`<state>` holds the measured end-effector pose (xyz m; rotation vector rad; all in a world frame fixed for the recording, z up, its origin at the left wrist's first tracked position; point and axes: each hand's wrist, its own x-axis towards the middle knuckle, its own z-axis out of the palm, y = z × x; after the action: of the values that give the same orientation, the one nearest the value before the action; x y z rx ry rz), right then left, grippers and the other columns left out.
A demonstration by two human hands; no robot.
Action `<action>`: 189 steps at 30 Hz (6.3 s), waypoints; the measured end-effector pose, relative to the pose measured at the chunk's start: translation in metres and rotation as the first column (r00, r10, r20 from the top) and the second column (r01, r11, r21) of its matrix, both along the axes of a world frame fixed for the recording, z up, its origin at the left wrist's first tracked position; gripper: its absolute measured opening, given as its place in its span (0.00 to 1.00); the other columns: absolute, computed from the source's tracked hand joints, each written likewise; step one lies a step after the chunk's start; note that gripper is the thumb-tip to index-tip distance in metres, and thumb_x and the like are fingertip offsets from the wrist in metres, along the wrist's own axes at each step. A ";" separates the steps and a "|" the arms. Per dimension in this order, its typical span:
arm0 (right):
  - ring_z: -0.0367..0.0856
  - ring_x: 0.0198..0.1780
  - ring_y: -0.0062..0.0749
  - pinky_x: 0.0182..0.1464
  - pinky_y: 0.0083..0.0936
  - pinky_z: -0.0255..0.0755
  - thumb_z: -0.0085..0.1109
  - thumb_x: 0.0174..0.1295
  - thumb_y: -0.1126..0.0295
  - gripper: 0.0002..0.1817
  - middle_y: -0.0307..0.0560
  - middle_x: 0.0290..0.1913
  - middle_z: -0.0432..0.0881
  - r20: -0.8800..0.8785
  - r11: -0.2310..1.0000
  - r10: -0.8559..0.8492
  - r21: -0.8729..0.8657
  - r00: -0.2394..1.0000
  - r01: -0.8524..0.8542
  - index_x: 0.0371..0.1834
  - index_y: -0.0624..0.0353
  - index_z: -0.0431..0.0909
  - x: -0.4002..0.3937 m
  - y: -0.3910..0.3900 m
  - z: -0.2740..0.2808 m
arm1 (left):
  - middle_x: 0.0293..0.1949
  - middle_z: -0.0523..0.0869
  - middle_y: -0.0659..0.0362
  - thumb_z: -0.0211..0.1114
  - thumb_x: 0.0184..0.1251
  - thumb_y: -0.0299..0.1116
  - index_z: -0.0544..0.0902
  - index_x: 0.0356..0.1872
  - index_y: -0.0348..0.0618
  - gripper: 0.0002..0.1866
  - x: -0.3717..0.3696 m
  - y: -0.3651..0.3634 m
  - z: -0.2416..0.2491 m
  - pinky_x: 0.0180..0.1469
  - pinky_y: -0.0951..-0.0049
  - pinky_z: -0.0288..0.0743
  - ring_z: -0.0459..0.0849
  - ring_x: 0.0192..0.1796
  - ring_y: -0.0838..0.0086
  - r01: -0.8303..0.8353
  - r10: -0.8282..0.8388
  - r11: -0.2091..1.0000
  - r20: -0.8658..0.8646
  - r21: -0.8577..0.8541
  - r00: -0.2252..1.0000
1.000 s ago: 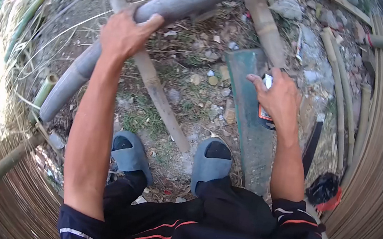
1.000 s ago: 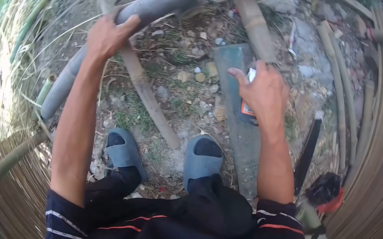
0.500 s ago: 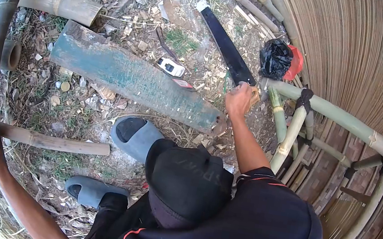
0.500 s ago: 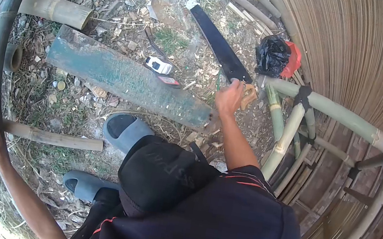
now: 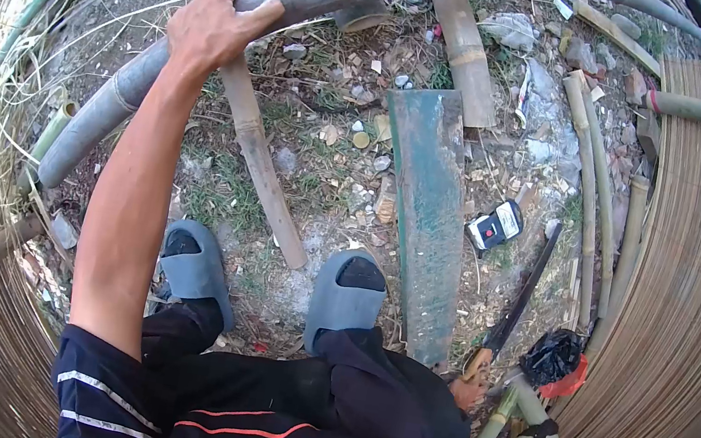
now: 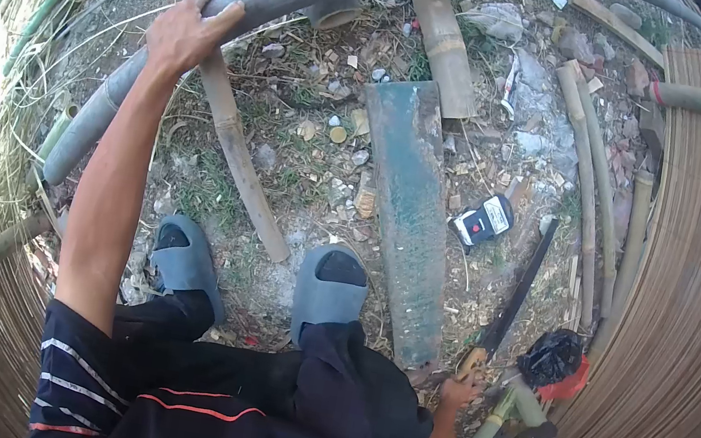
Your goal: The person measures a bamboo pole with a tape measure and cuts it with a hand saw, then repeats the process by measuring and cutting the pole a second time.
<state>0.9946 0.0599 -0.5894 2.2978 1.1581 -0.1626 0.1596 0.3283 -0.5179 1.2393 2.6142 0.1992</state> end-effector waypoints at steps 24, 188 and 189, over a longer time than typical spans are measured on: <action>0.66 0.26 0.25 0.30 0.23 0.65 0.52 0.80 0.39 0.28 0.40 0.31 0.68 -0.710 0.693 0.697 0.631 -0.101 0.349 0.46 0.58 0.70 -0.516 0.184 0.218 | 0.42 0.95 0.44 0.52 0.67 0.72 0.93 0.48 0.38 0.42 -0.028 0.000 0.006 0.54 0.54 0.83 0.95 0.47 0.53 0.152 -0.166 0.981 0.116 0.124 0.979; 0.72 0.19 0.27 0.24 0.25 0.68 0.48 0.76 0.48 0.29 0.45 0.17 0.73 -0.720 0.731 0.679 0.680 -0.144 0.050 0.29 0.66 0.75 -0.495 0.166 0.156 | 0.35 0.93 0.46 0.79 0.43 0.53 0.88 0.42 0.46 0.28 -0.033 0.006 0.010 0.62 0.50 0.74 0.93 0.45 0.51 0.260 -0.260 0.966 -0.051 -0.011 0.964; 0.72 0.19 0.27 0.24 0.25 0.67 0.49 0.76 0.49 0.29 0.45 0.17 0.73 -0.718 0.730 0.682 0.678 -0.138 0.086 0.28 0.66 0.75 -0.530 0.192 0.147 | 0.35 0.93 0.46 0.79 0.43 0.53 0.88 0.42 0.46 0.28 -0.033 0.006 0.013 0.62 0.50 0.74 0.93 0.45 0.51 0.258 -0.258 0.966 -0.056 -0.007 0.965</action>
<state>0.4643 0.2514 -0.4422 1.8102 2.8411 -1.9060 0.1270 0.3342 -0.5054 1.5903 2.4641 0.1185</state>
